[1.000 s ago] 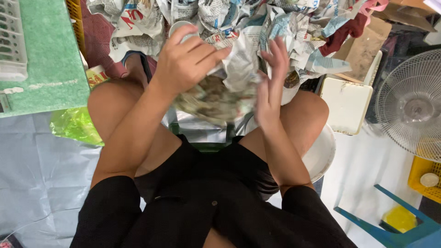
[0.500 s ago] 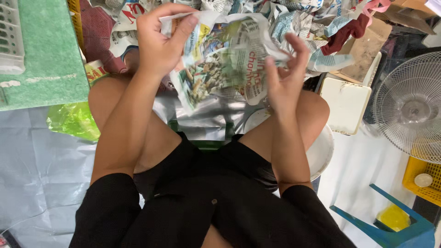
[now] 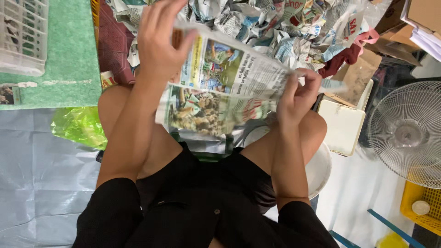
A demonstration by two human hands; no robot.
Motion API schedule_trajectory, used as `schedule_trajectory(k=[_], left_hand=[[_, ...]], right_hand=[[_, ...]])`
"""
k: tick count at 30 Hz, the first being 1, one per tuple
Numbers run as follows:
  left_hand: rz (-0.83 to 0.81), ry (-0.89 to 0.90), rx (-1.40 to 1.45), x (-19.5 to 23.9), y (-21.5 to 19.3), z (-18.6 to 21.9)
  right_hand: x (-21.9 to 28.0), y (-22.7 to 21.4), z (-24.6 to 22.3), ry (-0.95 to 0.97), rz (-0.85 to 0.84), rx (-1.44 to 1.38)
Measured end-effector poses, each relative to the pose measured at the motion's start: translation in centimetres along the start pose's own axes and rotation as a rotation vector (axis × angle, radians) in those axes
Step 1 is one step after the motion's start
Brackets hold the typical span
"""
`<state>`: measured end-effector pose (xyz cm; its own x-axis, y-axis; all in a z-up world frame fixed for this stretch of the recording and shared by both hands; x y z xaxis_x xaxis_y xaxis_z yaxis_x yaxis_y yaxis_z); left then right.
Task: The person sits cross-legged and repeatedly folds newspaper sheets by hand into small rectangular packets. They pick up sheets from a large pile on their lap, fold them multiple times, and place the finished packets into a white basket to the left.
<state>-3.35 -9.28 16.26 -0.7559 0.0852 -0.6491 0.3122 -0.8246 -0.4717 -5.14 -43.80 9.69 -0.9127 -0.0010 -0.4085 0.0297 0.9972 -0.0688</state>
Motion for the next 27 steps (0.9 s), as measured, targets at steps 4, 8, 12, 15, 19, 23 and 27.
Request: schedule_trajectory(k=[4,8,12,15,19,23,27], left_hand=[[-0.242,0.252,-0.142,0.9,2.8,3.0],[-0.385,0.196,-0.061,1.5,5.0,3.6],[-0.377,0.006,0.072,0.6,4.7,1.3],[-0.258,-0.056,0.142,0.8,3.0,0.3],[-0.201,-0.278,0.144,0.7,1.1,-1.0],[-0.175,-0.272,0.192,0.6,1.5,-1.3],[-0.154,-0.262,0.228,1.6,2.3,-1.1]], right_hand=[[0.7,2.3,-2.2,-0.165,-0.161,0.205],[0.7,4.4,-4.5,-0.108,-0.285,0.108],[0.0,5.5,-4.3,0.132,-0.510,0.173],[0.4,4.4,-2.9,0.323,-0.501,0.258],[-0.1,1.7,-1.3,0.394,-0.250,0.078],[-0.9,-0.3,-0.2,0.235,-0.134,0.069],[-0.3,-2.2,0.0,0.094,-0.062,0.076]])
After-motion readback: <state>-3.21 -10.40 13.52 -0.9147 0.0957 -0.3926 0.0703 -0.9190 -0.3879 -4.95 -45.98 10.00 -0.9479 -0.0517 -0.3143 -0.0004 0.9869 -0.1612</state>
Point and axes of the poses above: each hand's wrist, its own x-axis away from the middle knuckle, its own y-axis out of the palm, z = x × y, the point moved 2 cm from there along -x, towards the middle knuckle, and after that the axes turned 9 degrees about -z, right-handed, at the moved point
